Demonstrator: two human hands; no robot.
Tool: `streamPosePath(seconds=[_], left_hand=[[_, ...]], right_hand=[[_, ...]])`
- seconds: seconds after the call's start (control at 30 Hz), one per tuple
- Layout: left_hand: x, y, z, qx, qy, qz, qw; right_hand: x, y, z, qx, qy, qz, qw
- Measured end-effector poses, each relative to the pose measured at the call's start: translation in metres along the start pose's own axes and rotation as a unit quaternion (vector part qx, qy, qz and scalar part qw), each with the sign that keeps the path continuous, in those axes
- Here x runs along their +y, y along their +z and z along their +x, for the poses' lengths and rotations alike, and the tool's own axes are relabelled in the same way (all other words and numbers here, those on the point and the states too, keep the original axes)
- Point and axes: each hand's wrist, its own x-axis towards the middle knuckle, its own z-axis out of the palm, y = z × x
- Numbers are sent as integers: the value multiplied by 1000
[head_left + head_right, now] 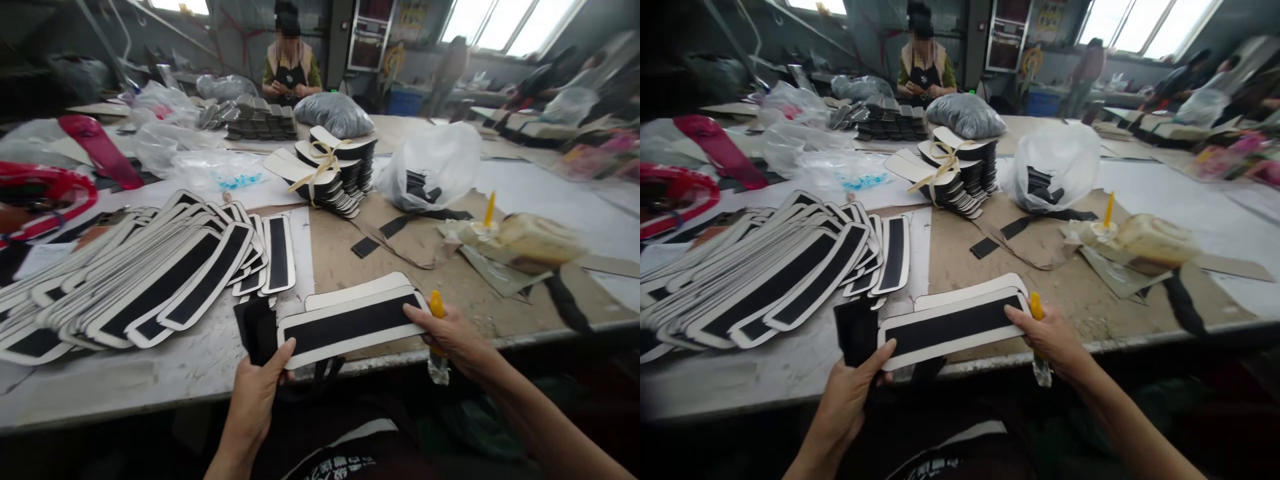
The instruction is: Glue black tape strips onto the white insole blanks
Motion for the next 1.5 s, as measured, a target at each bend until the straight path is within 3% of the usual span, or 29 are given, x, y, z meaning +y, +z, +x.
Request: streamPosePath(seconds=[0.23,0.33,0.47,0.63,0.77,1.07,1.33,1.43,1.5], left_hand=[[5,-2,0,-39,-9,-31,999],[2,-4,0,-56,-88,-86,991],[-4,-5,-1,-13,-182,-192,964],[-3,-1,-2,-75,-99,-115,986],[1,-1,-3,-41,-23,-51,998],[-2,-9,2,-103,-134,-193,967],[13,-17,0,-28,0,-157,987],[22,-21,-2,-37,-6,-190,981],[29,-27,2,-28,-9,-200,979]], right_hand=[[-1,-3,0,-38,10,68,997],[-1,-3,-3,-67,15,138,988],[0,-4,-5,-102,29,204,973],[4,-9,-1,-100,40,164,981],[4,-8,4,-63,43,70,995],[1,-5,10,-119,84,152,978],[5,2,51,-59,159,-32,985],[-7,17,58,-76,123,-22,989],[-18,29,57,-71,29,-20,997]])
